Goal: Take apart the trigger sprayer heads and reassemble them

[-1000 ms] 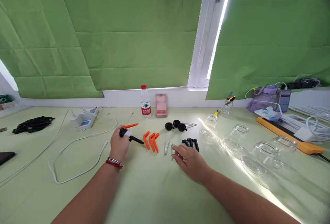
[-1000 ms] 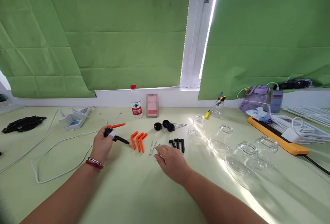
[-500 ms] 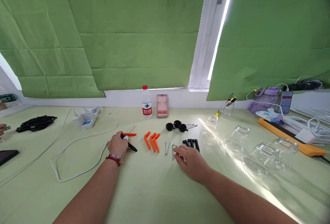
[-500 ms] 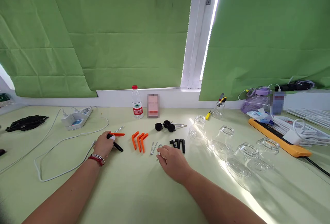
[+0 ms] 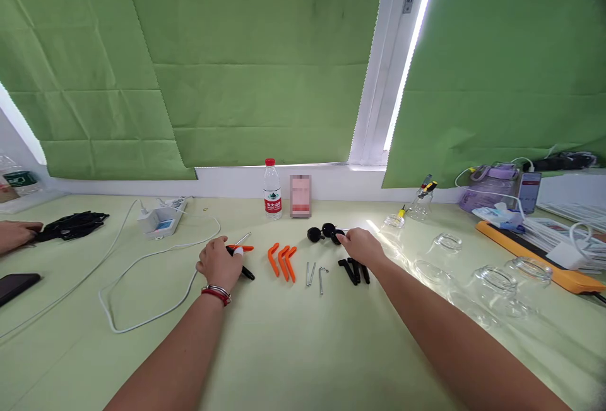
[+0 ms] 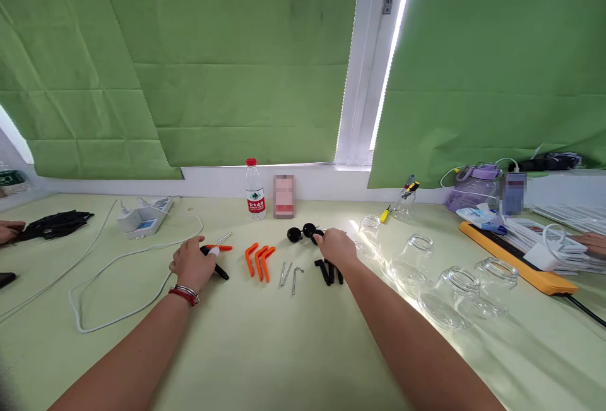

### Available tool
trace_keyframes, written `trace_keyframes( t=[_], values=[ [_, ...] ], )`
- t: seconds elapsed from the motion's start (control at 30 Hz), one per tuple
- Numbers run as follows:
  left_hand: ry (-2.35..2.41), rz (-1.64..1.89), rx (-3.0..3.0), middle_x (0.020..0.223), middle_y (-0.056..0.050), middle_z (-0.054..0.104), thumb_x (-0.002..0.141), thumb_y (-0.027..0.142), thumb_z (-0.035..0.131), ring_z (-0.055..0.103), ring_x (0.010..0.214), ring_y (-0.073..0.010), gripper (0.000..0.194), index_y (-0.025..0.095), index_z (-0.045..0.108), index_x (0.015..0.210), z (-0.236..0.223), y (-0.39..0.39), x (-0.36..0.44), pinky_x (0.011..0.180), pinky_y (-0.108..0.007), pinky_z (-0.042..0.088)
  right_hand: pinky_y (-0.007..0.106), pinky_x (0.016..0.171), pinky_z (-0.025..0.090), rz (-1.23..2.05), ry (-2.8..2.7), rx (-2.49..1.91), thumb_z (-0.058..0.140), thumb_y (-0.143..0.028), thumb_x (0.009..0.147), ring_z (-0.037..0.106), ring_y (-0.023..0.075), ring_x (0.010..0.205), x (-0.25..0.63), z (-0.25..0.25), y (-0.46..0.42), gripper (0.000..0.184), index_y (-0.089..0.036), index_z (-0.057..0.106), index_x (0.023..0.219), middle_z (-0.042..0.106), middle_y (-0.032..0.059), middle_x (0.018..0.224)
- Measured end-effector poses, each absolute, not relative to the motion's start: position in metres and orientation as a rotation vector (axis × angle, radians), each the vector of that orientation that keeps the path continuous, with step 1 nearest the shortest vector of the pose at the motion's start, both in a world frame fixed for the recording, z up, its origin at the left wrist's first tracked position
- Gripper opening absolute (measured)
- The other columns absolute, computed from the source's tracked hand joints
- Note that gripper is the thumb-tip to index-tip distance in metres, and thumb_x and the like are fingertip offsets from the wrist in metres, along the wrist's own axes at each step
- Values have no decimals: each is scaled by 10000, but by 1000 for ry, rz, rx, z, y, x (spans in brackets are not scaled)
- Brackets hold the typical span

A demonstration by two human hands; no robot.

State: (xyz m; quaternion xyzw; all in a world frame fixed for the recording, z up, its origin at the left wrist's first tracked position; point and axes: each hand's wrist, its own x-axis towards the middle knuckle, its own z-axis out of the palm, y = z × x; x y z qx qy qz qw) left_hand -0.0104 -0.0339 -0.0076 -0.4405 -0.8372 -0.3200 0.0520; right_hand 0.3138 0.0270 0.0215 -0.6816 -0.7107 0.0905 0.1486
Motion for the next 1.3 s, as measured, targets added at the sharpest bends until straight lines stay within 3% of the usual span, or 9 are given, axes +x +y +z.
trace_keyframes(
  t=[0.13,0.37,0.53,0.77,0.9,1.03,1.13,1.23,1.3],
  values=[
    [-2442,-978,-1401,1274,-107,494,745,315,534,392,1202,-313,386,205,511,1114,-2,-38,-4,959,-478,308,255,517,351,309,-2004,-2022,428,-378,871,588,192,655,314,14,34,329,-174,625,703,632,90,729],
    [-2280,-1024,-1552,1280,-95,495,721,259,552,403,1196,-296,352,212,519,1069,-2,-39,6,966,-442,291,270,538,374,326,-1989,-2040,391,-527,852,600,205,666,309,11,30,457,-170,625,686,631,95,711],
    [-2231,-1103,-1597,1244,-91,516,708,234,554,429,1171,-300,350,208,520,1056,-3,-39,7,966,-448,300,253,524,369,316,-1979,-2051,528,-356,788,599,194,641,302,11,29,239,-171,628,673,629,72,678],
    [-2088,-1572,-1808,1215,-118,504,726,255,557,419,1179,-296,331,178,520,1046,4,-46,17,1022,-441,278,256,508,328,158,-1923,-1974,381,-341,873,591,197,646,296,27,6,339,-174,620,701,641,85,708],
    [-2070,-1722,-2075,1023,-81,596,798,367,513,582,926,-209,326,182,510,1066,7,-58,40,816,-333,460,263,570,328,67,-2048,-1775,397,-375,887,601,194,740,260,32,-30,316,-189,626,774,670,72,795],
    [-2080,-2274,-2620,954,-54,606,816,400,511,599,827,-168,421,195,420,1171,11,-71,61,747,-309,475,271,606,340,-18,-2366,-1406,425,-349,890,614,193,748,219,26,-63,288,-177,635,795,679,80,813],
    [-2186,-2458,-2475,831,-8,590,767,403,580,574,698,-141,395,201,462,1086,11,-72,64,634,-268,462,271,619,360,23,-2514,-1258,385,-397,920,622,196,760,206,23,-68,336,-177,634,868,681,79,845],
    [-2232,-2593,-2118,761,19,557,739,395,599,520,579,-106,367,201,456,1016,8,-65,58,533,-229,418,268,629,383,164,-2504,-1391,432,-516,880,629,205,800,206,19,-58,380,-194,634,877,678,69,889],
    [-2239,-2628,-1964,770,24,543,746,390,582,496,558,-91,361,210,425,1016,6,-60,53,513,-212,400,270,629,389,218,-2472,-1507,511,-503,841,633,212,803,208,15,-50,338,-190,641,841,679,72,884]
  ],
)
